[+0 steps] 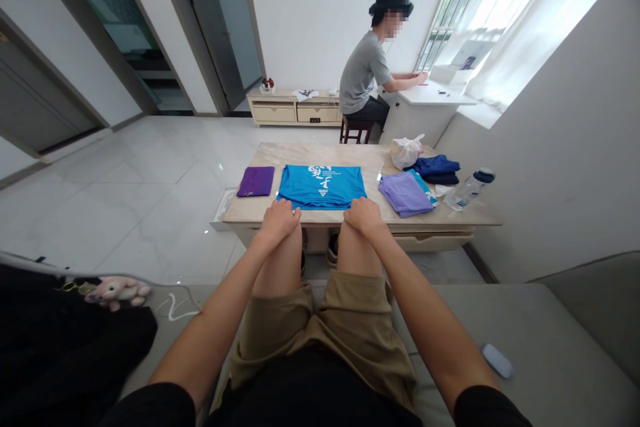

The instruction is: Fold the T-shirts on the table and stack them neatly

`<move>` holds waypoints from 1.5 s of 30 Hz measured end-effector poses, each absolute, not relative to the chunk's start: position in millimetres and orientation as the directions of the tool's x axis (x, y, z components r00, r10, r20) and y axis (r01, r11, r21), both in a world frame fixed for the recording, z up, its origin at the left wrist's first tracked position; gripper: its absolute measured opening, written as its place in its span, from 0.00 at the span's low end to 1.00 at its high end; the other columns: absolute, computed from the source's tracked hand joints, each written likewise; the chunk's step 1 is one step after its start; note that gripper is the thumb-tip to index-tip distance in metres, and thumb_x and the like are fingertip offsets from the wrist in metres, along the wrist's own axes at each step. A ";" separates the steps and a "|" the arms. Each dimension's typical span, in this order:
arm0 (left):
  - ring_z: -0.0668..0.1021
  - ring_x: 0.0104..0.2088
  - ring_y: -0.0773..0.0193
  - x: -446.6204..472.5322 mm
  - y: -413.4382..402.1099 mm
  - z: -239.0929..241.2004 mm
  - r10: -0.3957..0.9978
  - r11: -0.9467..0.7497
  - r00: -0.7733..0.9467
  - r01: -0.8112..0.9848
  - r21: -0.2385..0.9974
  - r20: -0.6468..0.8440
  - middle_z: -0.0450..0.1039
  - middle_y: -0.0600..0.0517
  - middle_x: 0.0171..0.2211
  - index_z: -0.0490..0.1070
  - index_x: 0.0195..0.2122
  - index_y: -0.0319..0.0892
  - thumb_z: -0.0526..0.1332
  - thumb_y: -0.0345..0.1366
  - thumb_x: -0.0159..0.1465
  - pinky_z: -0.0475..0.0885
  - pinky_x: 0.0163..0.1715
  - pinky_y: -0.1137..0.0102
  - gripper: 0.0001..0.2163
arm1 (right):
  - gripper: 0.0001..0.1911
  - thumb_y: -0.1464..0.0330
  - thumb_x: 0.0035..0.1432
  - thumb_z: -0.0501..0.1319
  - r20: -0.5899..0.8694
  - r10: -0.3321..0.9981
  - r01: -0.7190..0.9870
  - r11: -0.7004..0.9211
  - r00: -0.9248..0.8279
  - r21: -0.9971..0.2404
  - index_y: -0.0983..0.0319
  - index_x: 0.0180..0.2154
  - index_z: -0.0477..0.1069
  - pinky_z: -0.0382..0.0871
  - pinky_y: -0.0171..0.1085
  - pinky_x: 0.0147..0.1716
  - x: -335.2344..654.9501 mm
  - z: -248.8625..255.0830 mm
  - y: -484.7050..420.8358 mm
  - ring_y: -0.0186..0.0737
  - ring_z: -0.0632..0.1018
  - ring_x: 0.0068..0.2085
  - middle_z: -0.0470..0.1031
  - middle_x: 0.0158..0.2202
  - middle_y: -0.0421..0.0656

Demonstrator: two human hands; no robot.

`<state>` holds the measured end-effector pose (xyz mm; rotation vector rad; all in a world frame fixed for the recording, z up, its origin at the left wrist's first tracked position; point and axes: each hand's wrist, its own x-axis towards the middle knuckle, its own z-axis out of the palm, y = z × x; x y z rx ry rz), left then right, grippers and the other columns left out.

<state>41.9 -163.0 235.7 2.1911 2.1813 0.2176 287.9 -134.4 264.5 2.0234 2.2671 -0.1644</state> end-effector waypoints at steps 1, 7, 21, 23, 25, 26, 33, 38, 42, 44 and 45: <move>0.81 0.57 0.43 39.2 -162.1 235.6 0.998 -0.004 -0.005 0.991 0.135 0.062 0.83 0.37 0.51 0.81 0.43 0.42 0.53 0.42 0.78 0.76 0.52 0.58 0.18 | 0.22 0.70 0.72 0.57 -0.145 0.983 0.994 0.112 -0.112 -0.007 0.70 0.57 0.85 0.78 0.42 0.52 287.9 262.8 -132.6 0.60 0.85 0.59 0.83 0.59 0.65; 0.84 0.52 0.46 19.0 -152.8 216.8 0.999 0.040 -0.043 0.973 0.226 0.007 0.85 0.38 0.49 0.83 0.41 0.41 0.51 0.43 0.78 0.75 0.50 0.60 0.21 | 0.21 0.69 0.73 0.57 -0.088 0.989 0.990 0.128 -0.123 0.054 0.71 0.51 0.87 0.77 0.40 0.50 280.2 247.9 -125.8 0.58 0.87 0.55 0.86 0.52 0.63; 0.84 0.54 0.47 -7.8 -134.2 166.8 0.999 0.047 -0.038 0.940 0.337 -0.034 0.86 0.39 0.49 0.83 0.42 0.42 0.50 0.43 0.79 0.73 0.52 0.63 0.21 | 0.25 0.63 0.78 0.53 0.002 1.000 0.999 0.015 -0.015 0.030 0.69 0.45 0.88 0.75 0.42 0.47 263.0 232.4 -117.2 0.57 0.87 0.49 0.87 0.47 0.63; 0.84 0.53 0.47 -9.8 -134.9 165.2 0.998 0.061 -0.049 0.936 0.346 -0.042 0.86 0.39 0.48 0.83 0.41 0.42 0.49 0.44 0.79 0.73 0.52 0.62 0.23 | 0.26 0.61 0.79 0.54 0.010 1.000 1.000 0.014 -0.013 -0.017 0.68 0.44 0.89 0.74 0.41 0.48 270.2 232.0 -120.7 0.56 0.87 0.49 0.87 0.46 0.62; 0.84 0.51 0.47 -11.5 -134.4 162.8 0.997 0.077 -0.066 0.934 0.350 -0.044 0.86 0.38 0.47 0.83 0.39 0.43 0.48 0.47 0.80 0.74 0.51 0.62 0.25 | 0.27 0.61 0.79 0.53 0.032 0.999 0.996 -0.008 0.011 -0.091 0.65 0.44 0.89 0.72 0.41 0.48 279.6 229.6 -124.9 0.55 0.86 0.48 0.88 0.45 0.59; 0.84 0.51 0.47 -12.0 -134.1 161.4 0.997 0.077 -0.068 0.933 0.350 -0.038 0.86 0.39 0.47 0.82 0.39 0.43 0.48 0.48 0.80 0.74 0.51 0.62 0.25 | 0.27 0.62 0.79 0.52 0.044 0.998 0.991 -0.026 0.033 -0.131 0.64 0.45 0.89 0.71 0.40 0.47 284.2 228.0 -126.4 0.54 0.86 0.48 0.88 0.45 0.58; 0.84 0.52 0.47 -12.2 -135.9 158.1 0.996 0.088 -0.087 0.927 0.364 -0.018 0.86 0.38 0.50 0.84 0.45 0.42 0.49 0.45 0.78 0.73 0.50 0.63 0.22 | 0.25 0.63 0.78 0.53 0.074 0.992 0.968 -0.087 0.107 -0.234 0.63 0.42 0.89 0.67 0.40 0.42 296.0 222.6 -128.7 0.53 0.86 0.47 0.88 0.45 0.56; 0.85 0.51 0.47 -6.9 -140.8 172.6 0.996 0.089 -0.092 0.930 0.356 -0.009 0.86 0.38 0.49 0.84 0.42 0.42 0.49 0.43 0.78 0.73 0.48 0.63 0.22 | 0.25 0.63 0.78 0.53 0.087 0.991 0.967 -0.081 0.105 -0.243 0.62 0.43 0.89 0.68 0.39 0.42 297.7 224.3 -128.4 0.53 0.86 0.47 0.89 0.45 0.55; 0.84 0.50 0.46 -2.4 -154.3 196.7 0.994 0.089 -0.105 0.945 0.315 0.033 0.86 0.39 0.46 0.82 0.38 0.44 0.50 0.44 0.78 0.73 0.47 0.62 0.21 | 0.26 0.63 0.78 0.52 0.095 0.989 0.969 -0.088 0.113 -0.229 0.63 0.44 0.89 0.70 0.39 0.44 299.6 225.2 -130.4 0.53 0.86 0.47 0.88 0.47 0.56; 0.84 0.51 0.45 -3.2 -161.4 207.3 0.992 0.071 -0.098 0.954 0.292 0.077 0.85 0.39 0.46 0.81 0.39 0.44 0.51 0.45 0.78 0.74 0.49 0.61 0.20 | 0.26 0.63 0.78 0.51 0.093 0.989 0.973 -0.093 0.115 -0.213 0.63 0.45 0.89 0.71 0.40 0.45 301.8 224.8 -131.6 0.53 0.86 0.47 0.88 0.47 0.57; 0.83 0.51 0.45 -4.7 -164.0 210.9 0.991 0.060 -0.090 0.958 0.282 0.096 0.85 0.39 0.46 0.81 0.40 0.44 0.51 0.44 0.77 0.74 0.50 0.60 0.19 | 0.27 0.63 0.78 0.51 0.086 0.990 0.975 -0.097 0.116 -0.200 0.64 0.45 0.89 0.72 0.39 0.45 303.7 224.3 -131.9 0.53 0.87 0.47 0.88 0.47 0.58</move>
